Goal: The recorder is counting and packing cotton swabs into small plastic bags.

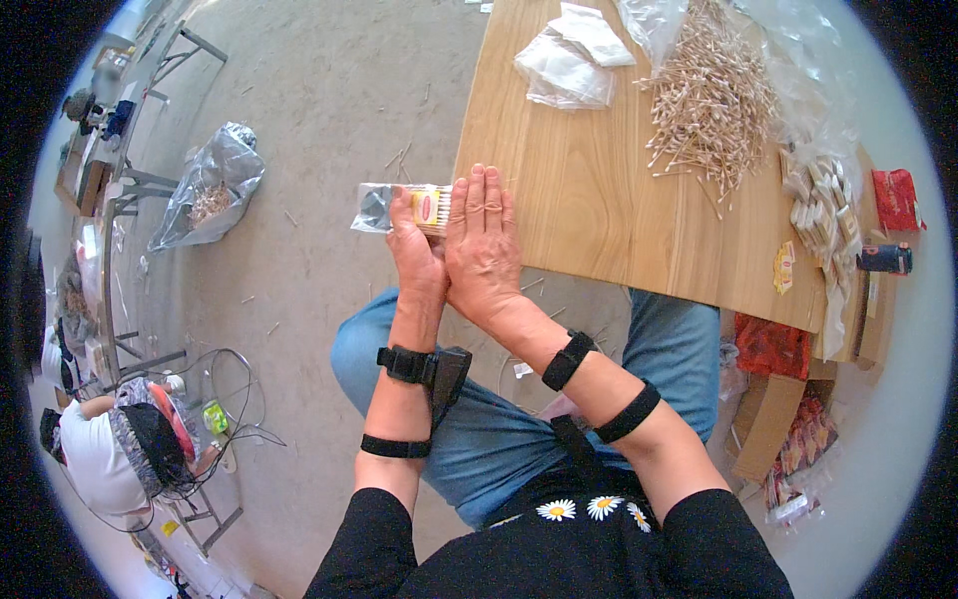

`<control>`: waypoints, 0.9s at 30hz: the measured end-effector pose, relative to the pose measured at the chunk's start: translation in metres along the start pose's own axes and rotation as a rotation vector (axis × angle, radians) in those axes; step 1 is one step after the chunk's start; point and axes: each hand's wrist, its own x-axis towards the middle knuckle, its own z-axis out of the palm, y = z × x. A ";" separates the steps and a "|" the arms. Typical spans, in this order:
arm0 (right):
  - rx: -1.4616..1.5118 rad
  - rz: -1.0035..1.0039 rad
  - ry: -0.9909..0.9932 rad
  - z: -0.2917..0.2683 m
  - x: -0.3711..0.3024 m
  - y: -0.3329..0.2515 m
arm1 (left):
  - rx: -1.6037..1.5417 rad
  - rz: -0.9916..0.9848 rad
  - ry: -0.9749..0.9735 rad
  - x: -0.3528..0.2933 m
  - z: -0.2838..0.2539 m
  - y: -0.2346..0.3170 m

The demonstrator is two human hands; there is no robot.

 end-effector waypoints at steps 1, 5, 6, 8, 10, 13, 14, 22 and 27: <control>-0.006 -0.011 -0.035 -0.003 0.000 0.001 | -0.001 0.003 0.001 0.000 -0.002 0.000; 0.068 -0.003 -0.060 -0.023 -0.004 0.018 | 0.033 0.077 -0.018 0.003 -0.007 -0.002; 0.011 0.061 -0.087 -0.028 -0.006 0.024 | 0.034 0.086 -0.024 0.004 -0.009 -0.001; -0.058 0.135 -0.109 -0.031 -0.008 0.029 | 0.040 0.076 -0.026 0.003 -0.008 -0.001; -0.068 0.108 -0.119 -0.024 -0.010 0.026 | 0.050 0.070 -0.026 0.002 -0.006 -0.001; -0.106 0.119 -0.092 -0.017 -0.009 0.015 | 0.033 0.082 -0.030 0.002 -0.004 -0.003; -0.104 0.118 -0.092 -0.015 -0.007 0.011 | 0.029 0.090 -0.028 0.003 -0.006 -0.004; -0.044 0.099 -0.106 -0.012 -0.008 0.011 | 0.102 0.076 0.003 0.000 -0.008 0.005; -0.045 0.095 -0.088 -0.016 -0.007 0.012 | 0.019 -0.050 -0.139 0.015 -0.032 0.035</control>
